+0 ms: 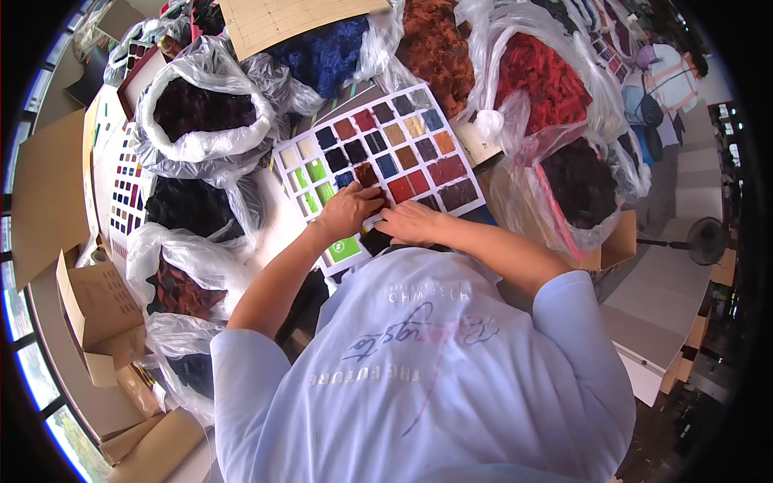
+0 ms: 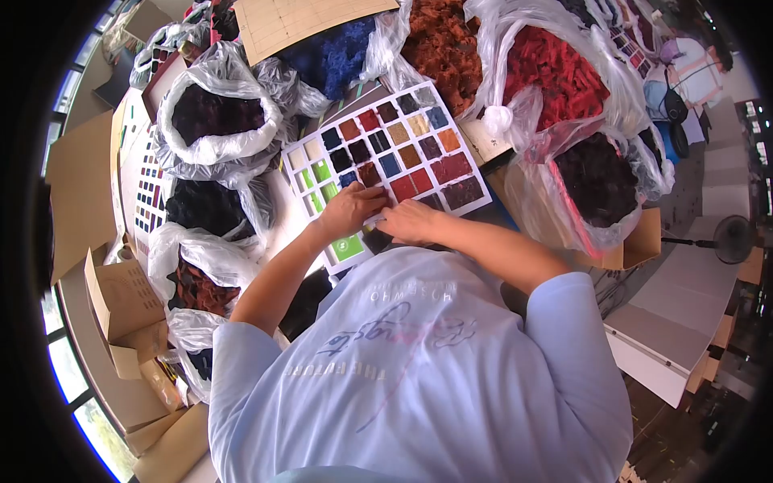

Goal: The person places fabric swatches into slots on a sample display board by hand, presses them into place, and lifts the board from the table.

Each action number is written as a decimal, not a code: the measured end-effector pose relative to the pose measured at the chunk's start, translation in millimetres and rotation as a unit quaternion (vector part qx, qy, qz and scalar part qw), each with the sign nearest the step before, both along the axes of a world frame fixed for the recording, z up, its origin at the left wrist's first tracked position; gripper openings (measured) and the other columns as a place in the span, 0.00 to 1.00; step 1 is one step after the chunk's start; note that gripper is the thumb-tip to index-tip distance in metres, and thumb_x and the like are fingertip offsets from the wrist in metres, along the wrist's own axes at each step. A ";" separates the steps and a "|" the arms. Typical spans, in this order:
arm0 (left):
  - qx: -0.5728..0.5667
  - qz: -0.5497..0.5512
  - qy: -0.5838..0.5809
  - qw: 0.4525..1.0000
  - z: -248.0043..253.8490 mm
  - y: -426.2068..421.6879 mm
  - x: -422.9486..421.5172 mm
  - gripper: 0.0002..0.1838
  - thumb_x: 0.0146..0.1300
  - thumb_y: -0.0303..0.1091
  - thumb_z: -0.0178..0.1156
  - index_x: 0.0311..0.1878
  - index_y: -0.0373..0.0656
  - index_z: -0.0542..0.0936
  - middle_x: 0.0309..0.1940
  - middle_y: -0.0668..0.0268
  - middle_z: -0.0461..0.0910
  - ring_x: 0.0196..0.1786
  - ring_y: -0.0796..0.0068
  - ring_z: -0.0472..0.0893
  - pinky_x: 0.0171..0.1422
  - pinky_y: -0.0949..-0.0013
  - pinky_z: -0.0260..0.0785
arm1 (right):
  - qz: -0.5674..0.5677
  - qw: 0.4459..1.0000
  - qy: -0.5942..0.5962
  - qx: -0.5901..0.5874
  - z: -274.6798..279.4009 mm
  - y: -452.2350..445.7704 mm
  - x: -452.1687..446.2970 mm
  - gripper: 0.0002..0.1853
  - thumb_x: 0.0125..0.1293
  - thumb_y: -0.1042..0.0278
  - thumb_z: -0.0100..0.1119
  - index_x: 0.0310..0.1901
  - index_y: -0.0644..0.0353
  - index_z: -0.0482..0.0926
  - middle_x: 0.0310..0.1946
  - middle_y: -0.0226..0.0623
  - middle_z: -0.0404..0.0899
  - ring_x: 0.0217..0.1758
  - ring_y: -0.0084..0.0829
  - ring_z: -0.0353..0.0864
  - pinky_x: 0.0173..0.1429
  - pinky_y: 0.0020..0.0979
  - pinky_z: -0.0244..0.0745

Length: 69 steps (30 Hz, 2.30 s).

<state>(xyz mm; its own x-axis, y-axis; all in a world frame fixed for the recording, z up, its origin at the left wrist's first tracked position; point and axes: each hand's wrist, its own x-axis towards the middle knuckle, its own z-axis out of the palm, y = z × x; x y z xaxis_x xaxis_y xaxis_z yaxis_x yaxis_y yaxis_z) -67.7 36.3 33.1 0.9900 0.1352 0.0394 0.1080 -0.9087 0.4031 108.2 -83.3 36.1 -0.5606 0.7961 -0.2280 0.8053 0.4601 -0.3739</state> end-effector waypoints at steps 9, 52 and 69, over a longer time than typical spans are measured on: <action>-0.065 0.065 -0.021 0.996 -14.1 1.8 -4.3 0.19 0.55 0.29 0.64 0.52 0.51 0.84 0.60 0.71 0.78 0.50 0.62 0.76 0.60 0.63 0.69 | -0.125 0.989 0.029 -0.067 6.3 -8.6 -2.9 0.22 0.52 0.55 0.72 0.40 0.64 0.77 0.36 0.46 0.81 0.41 0.49 0.83 0.44 0.46 0.77; -0.112 0.245 -0.051 0.961 -2.1 -38.9 -28.3 0.17 0.54 0.23 0.55 0.48 0.37 0.82 0.51 0.54 0.82 0.54 0.54 0.80 0.59 0.59 0.74 | -0.152 0.975 0.107 0.122 3.0 -20.0 -16.6 0.10 0.63 0.68 0.59 0.43 0.63 0.82 0.43 0.41 0.79 0.50 0.44 0.76 0.56 0.38 0.72; -0.715 0.429 -0.163 0.527 -30.1 -82.9 -130.9 0.10 0.66 0.32 0.64 0.47 0.42 0.79 0.41 0.66 0.84 0.38 0.74 0.84 0.45 0.68 0.79 | -0.620 0.337 0.652 -0.278 -48.5 -112.2 67.3 0.19 0.68 0.48 0.62 0.46 0.56 0.77 0.37 0.35 0.82 0.41 0.31 0.82 0.48 0.35 0.78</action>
<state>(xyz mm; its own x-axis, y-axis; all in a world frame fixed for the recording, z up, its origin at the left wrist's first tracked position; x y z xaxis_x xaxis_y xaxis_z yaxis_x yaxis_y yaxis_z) -198.6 -46.6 3.0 0.5128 0.6500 -0.5609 -0.0554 0.6770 0.7339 175.5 -195.5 -12.4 0.2118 0.6403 -0.7383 -0.7662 -0.3602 -0.5322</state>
